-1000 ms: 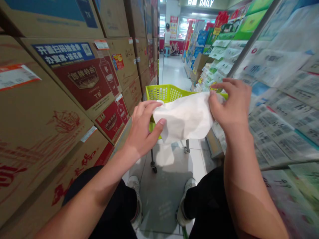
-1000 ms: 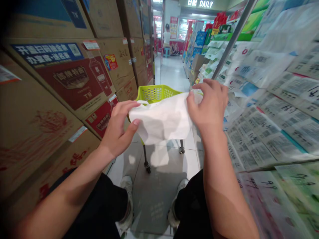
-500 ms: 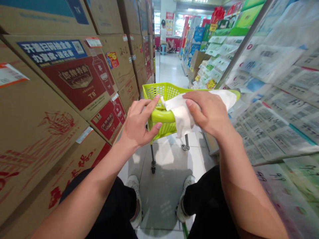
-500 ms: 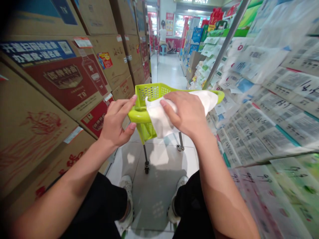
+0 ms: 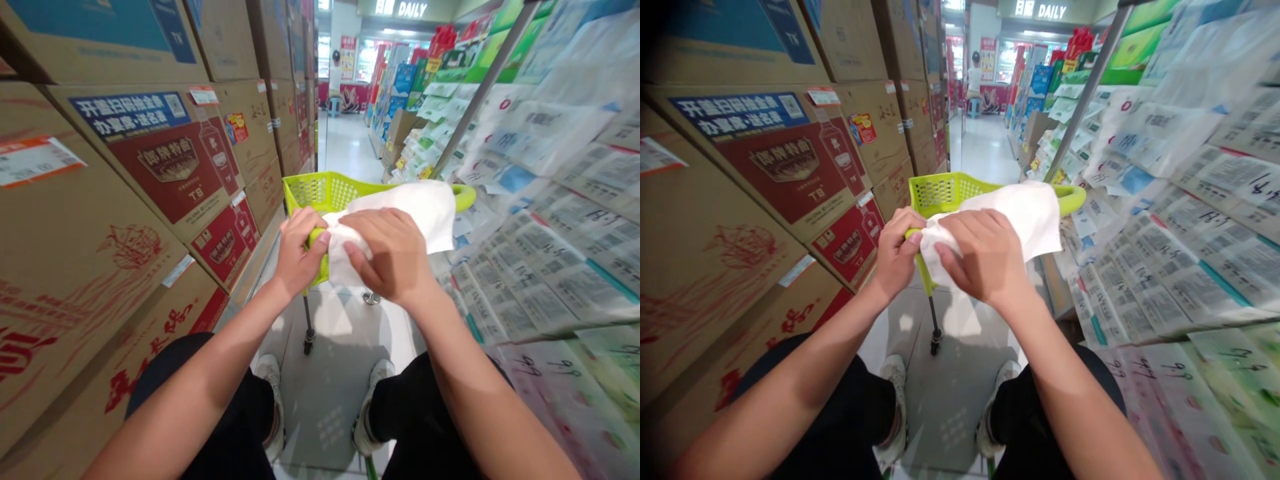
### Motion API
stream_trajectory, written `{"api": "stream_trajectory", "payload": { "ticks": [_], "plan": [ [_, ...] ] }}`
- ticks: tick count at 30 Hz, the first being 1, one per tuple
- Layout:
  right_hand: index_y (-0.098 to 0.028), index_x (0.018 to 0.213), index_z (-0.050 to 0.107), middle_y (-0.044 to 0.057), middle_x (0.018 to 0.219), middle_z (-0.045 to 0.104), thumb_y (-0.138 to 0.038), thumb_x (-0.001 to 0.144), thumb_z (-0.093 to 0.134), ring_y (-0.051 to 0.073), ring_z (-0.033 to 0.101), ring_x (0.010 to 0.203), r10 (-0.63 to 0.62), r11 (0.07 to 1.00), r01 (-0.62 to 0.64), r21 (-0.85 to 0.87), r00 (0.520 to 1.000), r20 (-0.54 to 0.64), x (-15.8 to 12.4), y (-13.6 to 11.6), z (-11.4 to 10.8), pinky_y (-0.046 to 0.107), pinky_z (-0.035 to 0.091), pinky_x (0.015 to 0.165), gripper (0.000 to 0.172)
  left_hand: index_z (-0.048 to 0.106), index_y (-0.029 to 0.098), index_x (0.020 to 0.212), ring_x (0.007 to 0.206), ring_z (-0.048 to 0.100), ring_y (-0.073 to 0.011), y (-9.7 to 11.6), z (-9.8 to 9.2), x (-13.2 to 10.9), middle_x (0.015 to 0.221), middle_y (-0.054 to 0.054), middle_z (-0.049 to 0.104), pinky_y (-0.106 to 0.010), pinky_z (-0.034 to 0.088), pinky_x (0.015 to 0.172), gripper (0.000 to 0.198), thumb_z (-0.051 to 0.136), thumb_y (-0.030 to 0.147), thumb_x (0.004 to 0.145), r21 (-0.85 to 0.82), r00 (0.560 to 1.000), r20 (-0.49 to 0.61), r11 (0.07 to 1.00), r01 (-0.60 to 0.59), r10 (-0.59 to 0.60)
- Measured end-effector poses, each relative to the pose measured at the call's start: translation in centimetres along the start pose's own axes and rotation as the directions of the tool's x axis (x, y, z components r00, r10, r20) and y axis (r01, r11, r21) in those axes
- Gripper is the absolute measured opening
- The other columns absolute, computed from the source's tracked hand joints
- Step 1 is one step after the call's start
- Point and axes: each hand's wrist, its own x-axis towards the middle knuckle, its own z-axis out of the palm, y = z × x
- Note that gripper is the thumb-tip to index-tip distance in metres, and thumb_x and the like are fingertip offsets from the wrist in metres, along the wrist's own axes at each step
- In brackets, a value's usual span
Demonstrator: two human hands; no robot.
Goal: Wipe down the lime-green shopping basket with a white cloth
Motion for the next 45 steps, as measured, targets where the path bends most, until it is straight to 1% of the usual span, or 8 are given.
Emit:
{"api": "stream_trajectory", "payload": {
  "ticks": [3, 10, 18, 21, 26, 34, 40, 45],
  "plan": [
    [-0.023, 0.121, 0.076, 0.011, 0.113, 0.080, -0.057, 0.106, 0.052, 0.032, 0.069, 0.106, -0.009, 0.999, 0.007, -0.043, 0.999, -0.037, -0.2, -0.3, 0.8, 0.050, 0.046, 0.101, 0.044, 0.052, 0.025, 0.073, 0.078, 0.054, -0.0233, -0.5, -0.5, 0.2, 0.075, -0.003, 0.059, -0.043, 0.040, 0.078, 0.062, 0.039, 0.078, 0.102, -0.044, 0.999, 0.030, 0.998, -0.039, 0.040],
    [-0.029, 0.129, 0.073, 0.011, 0.132, 0.077, -0.090, 0.094, 0.045, 0.038, 0.066, 0.127, 0.097, 0.995, -0.101, -0.018, 0.981, -0.167, -2.1, 8.8, -0.8, 0.055, 0.044, 0.110, 0.076, 0.051, 0.026, 0.071, 0.076, 0.052, -0.0235, -0.5, -1.1, 0.2, 0.072, -0.002, 0.058, -0.043, 0.039, 0.078, 0.062, 0.042, 0.080, 0.100, -0.101, 0.999, 0.023, 0.994, -0.042, 0.045],
    [-0.031, 0.125, 0.077, 0.009, 0.128, 0.080, -0.076, 0.094, 0.065, 0.035, 0.069, 0.125, -0.018, 1.000, 0.016, -0.015, 0.993, -0.119, -1.0, 2.4, 1.2, 0.053, 0.047, 0.109, 0.055, 0.051, 0.026, 0.069, 0.080, 0.055, -0.0250, -0.5, -1.2, 0.1, 0.073, -0.004, 0.060, -0.045, 0.040, 0.080, 0.071, 0.033, 0.089, 0.096, -0.041, 0.999, 0.034, 0.999, 0.029, -0.027],
    [-0.034, 0.126, 0.077, 0.007, 0.127, 0.080, -0.076, 0.093, 0.066, 0.035, 0.070, 0.123, -0.042, 0.999, 0.044, 0.030, 0.996, -0.074, -1.2, 3.9, 0.0, 0.054, 0.049, 0.107, 0.055, 0.053, 0.026, 0.070, 0.080, 0.055, -0.0249, -0.6, -1.6, 0.1, 0.073, -0.004, 0.059, -0.045, 0.040, 0.079, 0.069, 0.037, 0.087, 0.096, -0.068, 0.999, 0.051, 0.998, 0.016, -0.012],
    [-0.033, 0.134, 0.075, 0.011, 0.135, 0.077, -0.079, 0.094, 0.061, 0.037, 0.068, 0.126, -0.001, 1.000, 0.006, 0.031, 0.987, -0.163, -2.3, 6.8, -1.1, 0.058, 0.049, 0.107, 0.062, 0.053, 0.025, 0.072, 0.080, 0.054, -0.0246, -0.6, -1.7, -0.2, 0.074, -0.003, 0.058, -0.045, 0.039, 0.079, 0.064, 0.040, 0.082, 0.099, -0.100, 0.999, 0.037, 0.995, -0.004, 0.007],
    [-0.037, 0.122, 0.079, 0.005, 0.122, 0.082, -0.080, 0.095, 0.058, 0.037, 0.068, 0.129, -0.016, 0.999, 0.011, -0.032, 0.990, -0.143, -1.5, 2.4, 1.1, 0.056, 0.048, 0.108, 0.055, 0.053, 0.026, 0.073, 0.080, 0.053, -0.0251, -0.2, -1.6, -0.5, 0.076, -0.004, 0.061, -0.046, 0.040, 0.079, 0.065, 0.038, 0.084, 0.097, -0.088, 1.000, 0.026, 0.996, 0.017, -0.015],
    [-0.028, 0.134, 0.075, 0.010, 0.134, 0.078, -0.074, 0.107, 0.027, 0.033, 0.072, 0.125, 0.138, 0.990, -0.134, 0.045, 0.985, -0.102, -2.1, 7.7, -2.8, 0.050, 0.052, 0.103, 0.072, 0.054, 0.027, 0.069, 0.076, 0.051, -0.0258, -2.0, -3.2, -0.5, 0.069, -0.004, 0.055, -0.046, 0.042, 0.079, 0.058, 0.049, 0.080, 0.093, -0.187, 0.998, 0.060, 0.981, 0.043, -0.032],
    [-0.025, 0.104, 0.084, 0.014, 0.096, 0.083, -0.073, 0.107, 0.026, 0.032, 0.076, 0.091, 0.312, 0.944, -0.322, -0.072, 0.942, -0.127, -3.3, 12.5, -3.8, 0.044, 0.050, 0.079, 0.076, 0.055, 0.027, 0.066, 0.073, 0.050, -0.0262, -3.3, -4.7, -0.2, 0.066, -0.004, 0.053, -0.048, 0.042, 0.078, 0.054, 0.052, 0.077, 0.086, -0.264, 0.998, 0.064, 0.964, 0.039, -0.023]
  ]
}}
